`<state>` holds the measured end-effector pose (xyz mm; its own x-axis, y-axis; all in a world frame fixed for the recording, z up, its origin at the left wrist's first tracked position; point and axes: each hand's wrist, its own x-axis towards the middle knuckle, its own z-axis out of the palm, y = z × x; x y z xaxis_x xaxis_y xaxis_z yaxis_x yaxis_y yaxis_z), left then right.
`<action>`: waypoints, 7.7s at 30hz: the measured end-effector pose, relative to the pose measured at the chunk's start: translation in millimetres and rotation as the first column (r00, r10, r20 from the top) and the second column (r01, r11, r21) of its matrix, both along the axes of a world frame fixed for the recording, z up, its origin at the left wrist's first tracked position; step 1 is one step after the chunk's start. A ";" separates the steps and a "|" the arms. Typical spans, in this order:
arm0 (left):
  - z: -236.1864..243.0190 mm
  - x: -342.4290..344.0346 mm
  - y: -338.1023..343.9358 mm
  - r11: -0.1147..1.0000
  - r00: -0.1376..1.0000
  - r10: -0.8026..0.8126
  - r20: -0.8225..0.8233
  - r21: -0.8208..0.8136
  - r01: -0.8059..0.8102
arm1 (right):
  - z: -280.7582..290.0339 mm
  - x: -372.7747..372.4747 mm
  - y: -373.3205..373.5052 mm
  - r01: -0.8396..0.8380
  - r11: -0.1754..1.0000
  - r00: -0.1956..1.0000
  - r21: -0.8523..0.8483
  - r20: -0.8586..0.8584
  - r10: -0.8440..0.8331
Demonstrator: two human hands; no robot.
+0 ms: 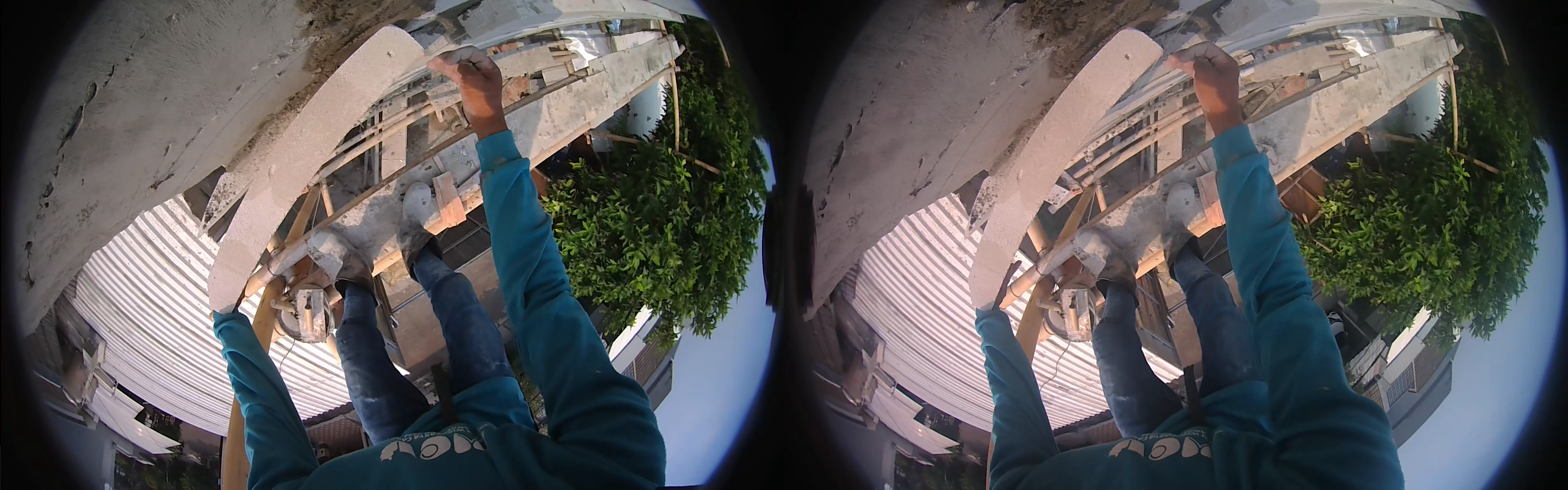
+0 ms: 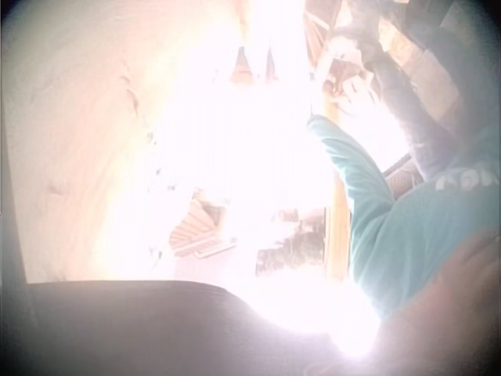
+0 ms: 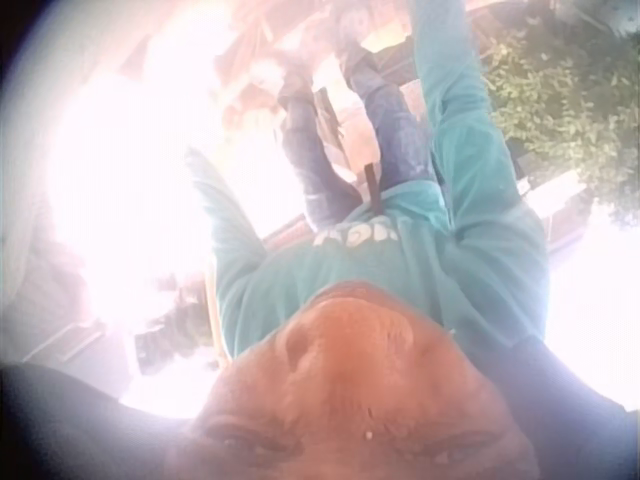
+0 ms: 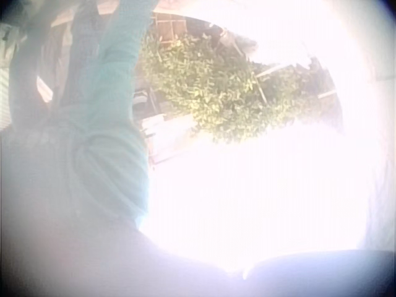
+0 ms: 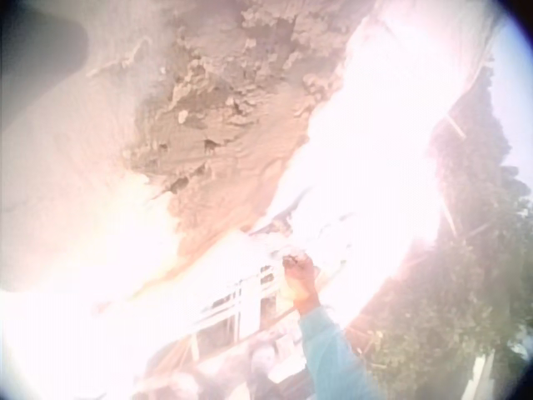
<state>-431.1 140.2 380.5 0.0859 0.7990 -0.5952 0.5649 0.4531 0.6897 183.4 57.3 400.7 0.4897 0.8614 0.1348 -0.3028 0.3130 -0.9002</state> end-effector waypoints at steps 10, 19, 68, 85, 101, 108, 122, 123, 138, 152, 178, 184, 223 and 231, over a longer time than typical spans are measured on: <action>8.5 4.2 17.6 0.997 0.996 -0.058 -0.071 0.039 0.061 | -16.2 12.6 58.0 -0.042 0.758 0.999 -0.651 -0.028 0.031; 61.3 43.4 55.5 0.933 0.911 -0.301 -0.283 0.111 0.343 | -23.3 37.8 30.7 0.161 0.833 0.982 -0.530 0.000 -0.190; -15.5 218.1 57.6 0.649 0.145 0.673 0.726 -0.484 -0.587 | -64.6 -148.1 8.6 0.189 0.713 0.505 -0.676 -0.555 -0.661; -20.4 214.1 32.4 0.687 0.140 0.692 0.708 -0.588 -0.426 | -113.4 -202.7 140.7 0.229 0.902 0.470 -0.367 -0.770 -0.432; -14.6 158.0 -140.0 0.602 0.320 0.791 0.522 -0.758 -0.250 | -13.5 -236.9 109.6 0.128 0.624 0.475 -0.771 -0.505 -0.721; -0.7 118.2 -215.9 0.478 0.400 0.841 0.363 -0.846 -0.237 | -11.1 -240.1 121.9 0.035 0.775 0.569 -0.631 -0.625 -0.534; -3.3 125.3 -230.0 0.512 0.450 0.811 0.373 -0.825 -0.240 | -82.4 -251.7 46.3 0.114 0.549 0.439 -0.828 -0.453 -0.776; -3.5 126.1 -230.2 0.509 0.441 0.818 0.370 -0.822 -0.254 | -86.9 -254.1 44.1 0.115 0.558 0.442 -0.821 -0.461 -0.770; -5.3 185.2 -255.6 0.545 0.447 0.819 0.360 -0.733 -0.407 | -61.3 -188.4 127.1 0.046 0.617 0.648 -0.786 -0.446 -0.617; -9.9 225.3 -214.4 0.638 0.561 0.764 0.320 -0.508 -0.578 | -46.5 -104.5 -10.0 -0.236 0.476 0.932 -0.847 -0.336 -0.135; 15.5 253.5 36.2 0.669 0.639 0.629 0.443 0.112 -0.735 | -33.0 -62.6 -141.6 -0.269 0.216 0.963 -0.939 -0.267 0.039; 21.1 242.0 37.4 0.716 0.684 0.610 0.400 0.090 -0.692 | -31.5 -75.4 -115.6 -0.278 0.309 0.960 -0.910 -0.275 0.054; 12.4 232.9 22.5 0.744 0.595 0.617 0.515 -0.136 -0.654 | 71.9 -55.2 92.5 0.123 0.852 -0.430 -0.509 0.747 0.507; 10.8 233.9 24.8 0.691 0.528 0.677 0.513 -0.194 -0.697 | 27.4 -35.2 104.1 0.016 0.898 -0.592 -0.439 0.720 0.363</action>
<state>-197.3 165.0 391.3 -0.2222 0.7615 -0.6088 -0.3524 0.5195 0.7784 148.2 161.4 428.1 -0.3850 0.9177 -0.0984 0.9096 0.3953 0.1282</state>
